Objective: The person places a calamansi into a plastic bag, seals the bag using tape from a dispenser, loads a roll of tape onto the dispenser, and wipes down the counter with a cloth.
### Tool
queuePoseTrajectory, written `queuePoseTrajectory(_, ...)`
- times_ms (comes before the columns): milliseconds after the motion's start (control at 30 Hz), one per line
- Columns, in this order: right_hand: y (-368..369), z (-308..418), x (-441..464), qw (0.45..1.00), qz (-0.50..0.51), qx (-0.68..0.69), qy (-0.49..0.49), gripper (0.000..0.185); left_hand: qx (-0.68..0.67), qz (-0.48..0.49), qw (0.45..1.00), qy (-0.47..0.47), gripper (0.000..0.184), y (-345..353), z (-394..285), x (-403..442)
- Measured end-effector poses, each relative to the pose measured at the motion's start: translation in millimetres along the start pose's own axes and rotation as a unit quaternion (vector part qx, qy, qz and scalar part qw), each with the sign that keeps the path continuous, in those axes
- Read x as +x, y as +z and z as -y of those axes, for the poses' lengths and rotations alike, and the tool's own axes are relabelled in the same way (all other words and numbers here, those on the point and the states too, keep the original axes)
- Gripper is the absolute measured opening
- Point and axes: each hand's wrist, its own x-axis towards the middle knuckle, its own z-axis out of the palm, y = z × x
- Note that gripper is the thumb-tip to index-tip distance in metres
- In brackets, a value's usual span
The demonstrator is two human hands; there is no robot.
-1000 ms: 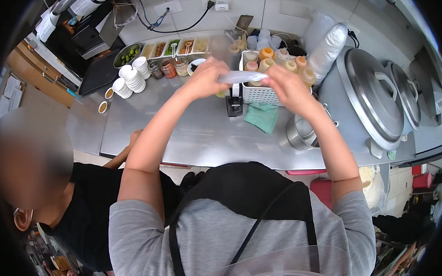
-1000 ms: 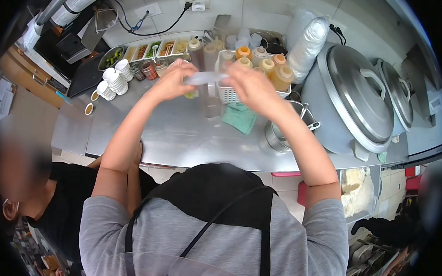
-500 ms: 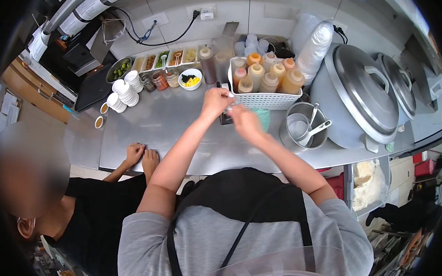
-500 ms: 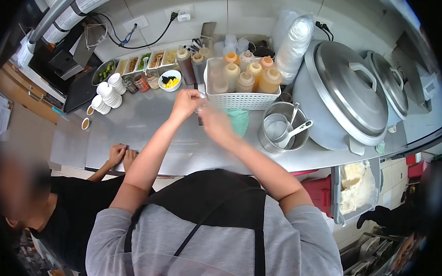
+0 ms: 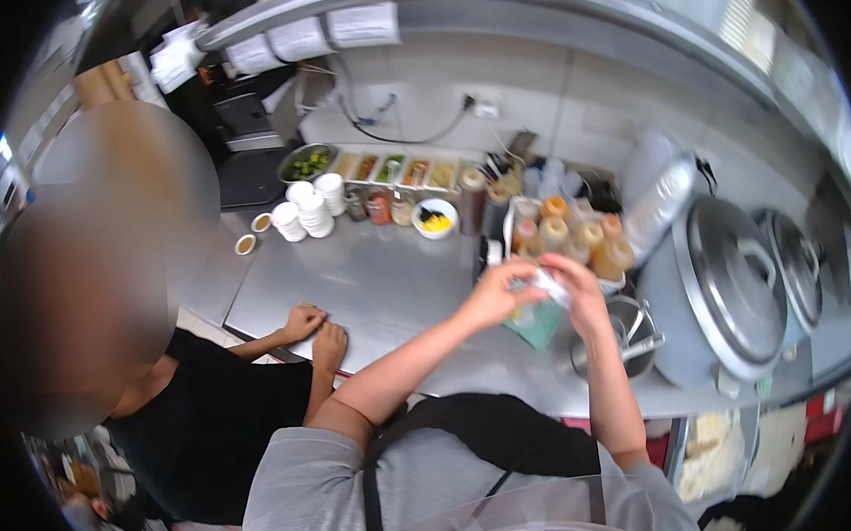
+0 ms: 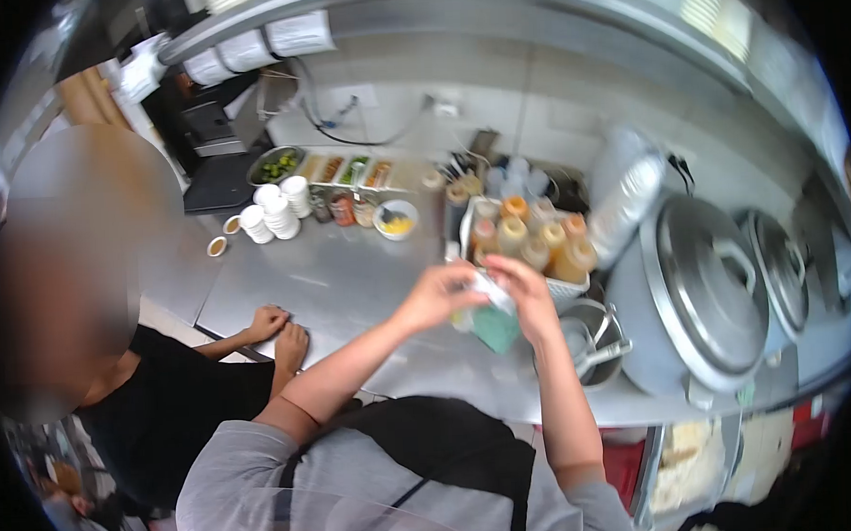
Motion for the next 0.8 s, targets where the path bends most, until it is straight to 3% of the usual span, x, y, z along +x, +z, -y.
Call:
queuePoseTrajectory(100, 6, -1, -4, 0.997, 0.049, 0.025, -0.053, 0.010, -0.211, 0.058, 0.975, -0.048, 0.012, -2, -16, -1)
queuePoseTrajectory(167, 11, -3, -5, 0.993, 0.057, 0.050, -0.090, 0.007, -0.217, 0.030, 0.975, -0.038, 0.011, -3, -10, 2)
queuePoseTrajectory(233, 23, -3, -5, 0.992, -0.034, 0.001, -0.125, 0.007, -0.137, -0.075, 0.987, -0.041, 0.012, -6, -4, 7)
queuePoseTrajectory(267, 29, -1, -6, 0.991, -0.060, -0.023, -0.116, 0.005, -0.044, -0.131, 0.990, 0.004, 0.015, -7, 1, 8)
queuePoseTrajectory(300, 36, -3, -6, 0.991, -0.055, -0.022, -0.118, 0.005, -0.041, -0.135, 0.990, 0.006, 0.015, -8, -1, 9)
queuePoseTrajectory(367, 45, -9, -7, 0.964, -0.069, -0.175, -0.187, 0.006, 0.110, -0.257, 0.960, 0.035, 0.017, -9, -6, 11)
queuePoseTrajectory(433, 49, -6, -7, 0.947, -0.047, -0.240, -0.208, 0.012, 0.135, -0.297, 0.944, 0.042, 0.015, -12, 2, 8)
queuePoseTrajectory(500, 58, 10, -10, 0.900, -0.098, -0.324, -0.275, 0.020, -0.023, -0.247, 0.968, -0.027, 0.014, -21, 13, 8)
queuePoseTrajectory(533, 65, 18, -7, 0.908, -0.146, -0.262, -0.291, 0.021, -0.146, -0.176, 0.972, -0.062, 0.016, -21, 4, 1)
queuePoseTrajectory(567, 60, 20, -5, 0.909, -0.143, -0.262, -0.290, 0.021, -0.147, -0.179, 0.971, -0.063, 0.016, -20, 3, -3)
queuePoseTrajectory(633, 39, 22, -1, 0.990, 0.055, -0.061, -0.114, 0.015, -0.327, -0.066, 0.938, -0.095, 0.020, -17, 3, -13)
queuePoseTrajectory(667, 31, 20, -1, 0.988, 0.080, -0.081, -0.101, 0.011, -0.347, -0.025, 0.932, -0.100, 0.014, -20, -1, -16)
queuePoseTrajectory(767, 29, 24, 0, 0.997, 0.045, -0.019, -0.058, 0.008, -0.409, 0.001, 0.904, -0.126, 0.011, -24, -11, -19)
queuePoseTrajectory(800, 33, 29, 0, 0.996, 0.029, -0.058, -0.068, 0.008, -0.459, 0.020, 0.882, -0.109, 0.014, -25, -15, -19)
